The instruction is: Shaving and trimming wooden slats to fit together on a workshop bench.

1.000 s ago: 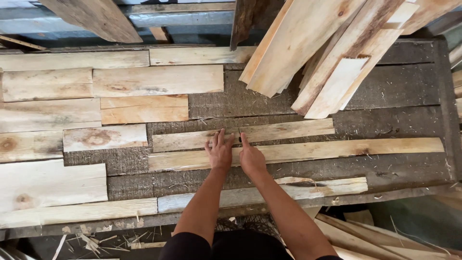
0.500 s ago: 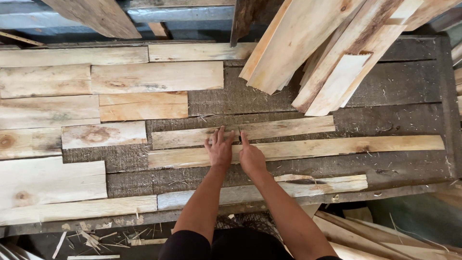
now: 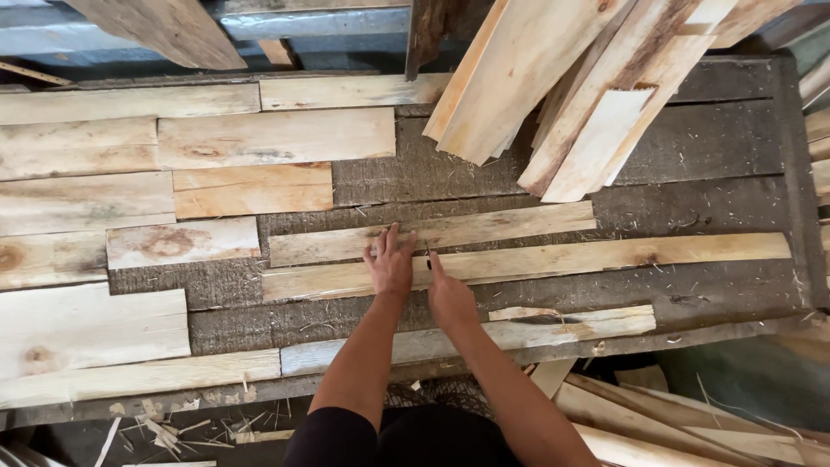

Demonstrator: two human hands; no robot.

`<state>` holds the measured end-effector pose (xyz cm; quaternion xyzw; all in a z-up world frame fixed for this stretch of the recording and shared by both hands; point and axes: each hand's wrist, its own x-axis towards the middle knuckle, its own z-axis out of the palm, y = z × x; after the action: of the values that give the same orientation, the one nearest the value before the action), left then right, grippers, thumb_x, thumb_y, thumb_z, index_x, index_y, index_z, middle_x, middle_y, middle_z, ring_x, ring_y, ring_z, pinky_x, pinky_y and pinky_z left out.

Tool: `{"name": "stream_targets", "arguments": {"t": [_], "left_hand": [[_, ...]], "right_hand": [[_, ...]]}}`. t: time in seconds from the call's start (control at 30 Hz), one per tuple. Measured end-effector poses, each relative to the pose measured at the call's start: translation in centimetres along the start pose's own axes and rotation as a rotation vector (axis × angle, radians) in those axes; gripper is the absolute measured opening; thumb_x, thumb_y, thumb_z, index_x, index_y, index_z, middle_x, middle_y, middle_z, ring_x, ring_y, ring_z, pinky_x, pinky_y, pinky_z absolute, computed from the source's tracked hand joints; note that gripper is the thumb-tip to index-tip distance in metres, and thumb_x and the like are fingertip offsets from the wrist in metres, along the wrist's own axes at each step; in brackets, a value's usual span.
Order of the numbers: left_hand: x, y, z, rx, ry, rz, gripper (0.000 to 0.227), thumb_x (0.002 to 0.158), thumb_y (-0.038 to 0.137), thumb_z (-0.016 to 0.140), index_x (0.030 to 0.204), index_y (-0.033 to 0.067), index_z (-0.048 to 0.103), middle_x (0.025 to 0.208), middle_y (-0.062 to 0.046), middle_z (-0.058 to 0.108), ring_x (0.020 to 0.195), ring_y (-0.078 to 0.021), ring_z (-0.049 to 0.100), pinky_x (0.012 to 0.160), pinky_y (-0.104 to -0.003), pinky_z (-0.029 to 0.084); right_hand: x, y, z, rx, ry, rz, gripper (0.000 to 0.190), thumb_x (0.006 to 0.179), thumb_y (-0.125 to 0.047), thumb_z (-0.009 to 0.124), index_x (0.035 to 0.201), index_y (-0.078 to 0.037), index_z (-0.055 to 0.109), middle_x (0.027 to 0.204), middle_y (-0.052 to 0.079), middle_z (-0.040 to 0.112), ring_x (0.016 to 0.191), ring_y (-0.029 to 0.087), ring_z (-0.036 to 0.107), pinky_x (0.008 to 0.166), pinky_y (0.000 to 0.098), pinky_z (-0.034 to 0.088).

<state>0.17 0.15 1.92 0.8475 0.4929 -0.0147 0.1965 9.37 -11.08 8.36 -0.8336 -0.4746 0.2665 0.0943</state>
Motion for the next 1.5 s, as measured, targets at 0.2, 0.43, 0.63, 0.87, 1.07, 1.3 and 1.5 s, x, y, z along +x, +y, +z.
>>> {"name": "stream_targets", "arguments": {"t": [0.2,0.43,0.63,0.87,1.07,1.3,1.5], "left_hand": [[0.3,-0.7,2.5,-0.06,0.149,0.013,0.046,0.094,0.02,0.059,0.138,0.0343,0.062,0.159,-0.003,0.041,0.145,-0.0244,0.038,0.114,-0.06,0.025],[0.2,-0.7,2.5,-0.072,0.185,0.023,0.044,0.094,0.02,0.058,0.135,0.0343,0.063,0.157,-0.003,0.043,0.145,-0.0234,0.038,0.113,-0.06,0.026],[0.2,-0.1,1.0,0.045,0.041,0.004,0.053,0.092,0.017,0.06,0.141,0.0378,0.058,0.161,-0.003,0.034,0.148,-0.0234,0.033,0.113,-0.06,0.023],[0.1,-0.4,1.5,-0.014,0.044,0.003,0.051,0.095,0.019,0.061,0.143,0.0365,0.056,0.162,-0.002,0.033,0.149,-0.0233,0.032,0.114,-0.061,0.022],[-0.1,-0.2,0.7,-0.029,0.063,0.008,0.05,0.094,0.019,0.06,0.141,0.0352,0.058,0.161,-0.003,0.037,0.148,-0.0229,0.033,0.113,-0.06,0.023],[0.0,-0.3,0.3,-0.024,0.124,0.025,0.046,0.095,0.022,0.057,0.139,0.0357,0.06,0.158,-0.003,0.04,0.148,-0.024,0.035,0.113,-0.058,0.025],[0.3,-0.6,1.9,-0.049,0.098,0.005,0.044,0.096,0.022,0.059,0.137,0.0365,0.06,0.16,-0.001,0.038,0.146,-0.0224,0.036,0.113,-0.059,0.026]], "right_hand": [[-1.8,-1.1,-2.2,-0.028,-0.126,0.088,0.07,0.096,-0.02,0.054,0.162,-0.019,0.029,0.085,0.024,0.071,0.077,0.046,0.067,0.072,0.0585,0.053],[2.4,1.1,-0.6,0.07,0.125,-0.018,0.065,0.093,-0.019,0.056,0.156,-0.019,0.038,0.086,0.023,0.071,0.078,0.045,0.068,0.071,0.0589,0.053],[4.7,-1.1,-2.4,0.023,0.024,0.012,0.068,0.097,-0.019,0.055,0.161,-0.018,0.031,0.08,0.019,0.071,0.072,0.04,0.068,0.066,0.054,0.054],[4.9,-1.0,-2.0,-0.045,-0.015,0.045,0.07,0.096,-0.02,0.056,0.162,-0.02,0.031,0.08,0.019,0.071,0.073,0.04,0.067,0.066,0.0546,0.054],[5.3,-1.3,-1.8,-0.062,-0.021,0.04,0.07,0.094,-0.021,0.058,0.159,-0.018,0.034,0.083,0.021,0.071,0.078,0.042,0.069,0.07,0.0567,0.054],[5.2,-1.6,-1.8,-0.052,-0.026,0.06,0.071,0.091,-0.019,0.058,0.158,-0.018,0.035,0.086,0.022,0.071,0.081,0.043,0.069,0.073,0.0571,0.054],[1.6,-1.8,-2.1,-0.019,-0.104,0.097,0.073,0.094,-0.019,0.055,0.162,-0.017,0.029,0.085,0.023,0.072,0.081,0.044,0.069,0.075,0.0575,0.053]]}}
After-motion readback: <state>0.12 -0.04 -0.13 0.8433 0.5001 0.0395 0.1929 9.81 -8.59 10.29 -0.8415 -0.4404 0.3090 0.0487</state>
